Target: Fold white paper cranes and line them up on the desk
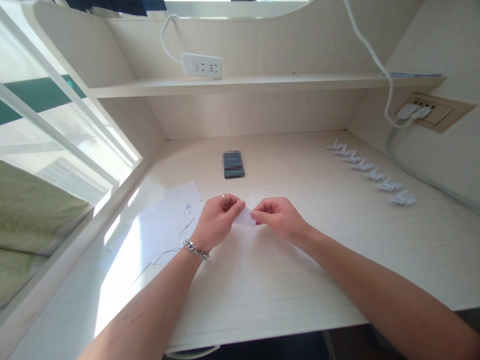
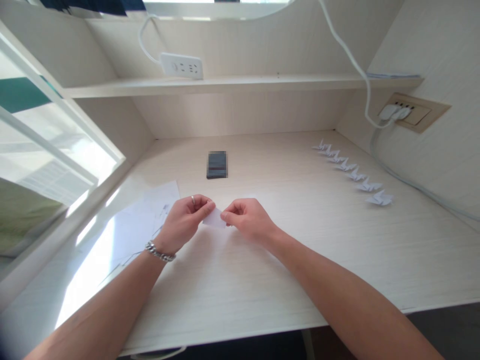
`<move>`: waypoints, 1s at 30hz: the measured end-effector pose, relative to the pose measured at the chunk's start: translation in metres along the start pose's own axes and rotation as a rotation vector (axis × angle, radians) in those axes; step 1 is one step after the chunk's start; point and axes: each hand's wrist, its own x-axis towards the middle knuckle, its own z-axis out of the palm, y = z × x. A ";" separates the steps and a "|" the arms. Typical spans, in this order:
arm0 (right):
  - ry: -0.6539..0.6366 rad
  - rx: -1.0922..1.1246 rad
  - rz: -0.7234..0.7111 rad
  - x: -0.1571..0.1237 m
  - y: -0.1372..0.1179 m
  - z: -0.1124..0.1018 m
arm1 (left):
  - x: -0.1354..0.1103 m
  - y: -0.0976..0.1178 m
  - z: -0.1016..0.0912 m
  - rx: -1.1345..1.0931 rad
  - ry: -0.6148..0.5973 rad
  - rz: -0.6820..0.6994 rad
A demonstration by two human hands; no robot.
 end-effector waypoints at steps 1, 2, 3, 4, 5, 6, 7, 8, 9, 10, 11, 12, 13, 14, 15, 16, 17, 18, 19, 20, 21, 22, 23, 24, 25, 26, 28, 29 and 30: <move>0.006 -0.013 -0.002 0.000 0.000 -0.001 | -0.001 0.000 0.000 -0.005 -0.029 0.004; 0.012 -0.027 -0.008 0.000 0.000 -0.001 | -0.001 0.000 0.001 -0.001 -0.056 0.011; 0.015 -0.039 -0.017 0.000 0.000 -0.002 | -0.002 0.000 0.001 0.011 -0.072 0.020; 0.014 -0.047 -0.025 0.000 0.000 -0.002 | -0.002 0.000 0.002 0.024 -0.071 0.028; 0.012 -0.047 -0.030 0.000 0.000 -0.003 | -0.003 -0.001 0.002 0.027 -0.055 0.033; 0.010 -0.040 -0.028 0.000 0.000 -0.003 | -0.003 -0.001 0.003 0.014 -0.031 0.033; 0.011 -0.031 -0.023 0.000 0.000 -0.003 | -0.002 -0.001 0.003 -0.012 -0.012 0.027; 0.016 -0.023 -0.020 0.000 0.000 -0.003 | -0.002 -0.001 0.004 -0.043 -0.006 0.017; 0.024 -0.018 -0.023 0.000 0.000 -0.003 | -0.002 -0.001 0.004 -0.076 -0.006 0.008; 0.032 -0.017 -0.032 0.001 0.000 -0.003 | -0.002 0.000 0.004 -0.105 -0.009 0.002; 0.040 -0.017 -0.047 0.001 0.001 -0.002 | -0.002 0.000 0.004 -0.128 -0.011 -0.001; 0.041 -0.013 -0.063 0.001 0.001 -0.002 | -0.002 0.000 0.004 -0.142 -0.008 -0.001; 0.036 0.004 -0.073 0.002 0.002 -0.002 | -0.002 0.000 0.004 -0.146 0.001 0.000; 0.026 0.038 -0.075 0.002 0.003 -0.002 | -0.002 0.000 0.004 -0.145 0.013 -0.001; 0.012 0.078 -0.071 0.002 0.003 -0.002 | -0.002 0.000 0.004 -0.139 0.025 -0.004; 0.002 0.111 -0.066 0.003 0.004 -0.002 | -0.002 0.000 0.004 -0.134 0.034 -0.008; -0.003 0.125 -0.065 0.003 0.005 -0.002 | -0.002 -0.001 0.004 -0.131 0.037 -0.015; -0.001 0.114 -0.068 0.003 0.005 -0.002 | -0.002 -0.001 0.004 -0.130 0.032 -0.020; 0.005 0.080 -0.076 0.003 0.006 -0.002 | -0.002 -0.001 0.005 -0.129 0.021 -0.023; 0.013 0.030 -0.087 0.003 0.006 -0.003 | -0.002 -0.001 0.005 -0.128 0.008 -0.022; 0.023 -0.021 -0.097 0.003 0.006 -0.003 | -0.002 -0.002 0.005 -0.130 0.002 -0.019; 0.032 -0.061 -0.104 0.003 0.007 -0.003 | -0.002 -0.002 0.005 -0.138 0.009 -0.017; 0.037 -0.086 -0.106 0.003 0.007 -0.003 | -0.002 -0.001 0.005 -0.152 0.025 -0.015; 0.041 -0.096 -0.106 0.003 0.007 -0.003 | -0.002 -0.001 0.005 -0.169 0.047 -0.016; 0.046 -0.096 -0.105 0.003 0.006 -0.003 | -0.002 0.000 0.005 -0.185 0.070 -0.018; 0.050 -0.090 -0.103 0.003 0.006 -0.003 | -0.002 0.001 0.005 -0.200 0.088 -0.019; 0.045 -0.076 -0.102 0.002 0.006 -0.002 | -0.003 0.004 0.005 -0.202 0.102 -0.012; 0.040 -0.077 -0.106 0.002 0.005 -0.002 | -0.003 0.005 0.005 -0.189 0.100 -0.007; 0.036 -0.086 -0.113 0.001 0.004 -0.001 | -0.004 0.005 0.005 -0.171 0.094 -0.007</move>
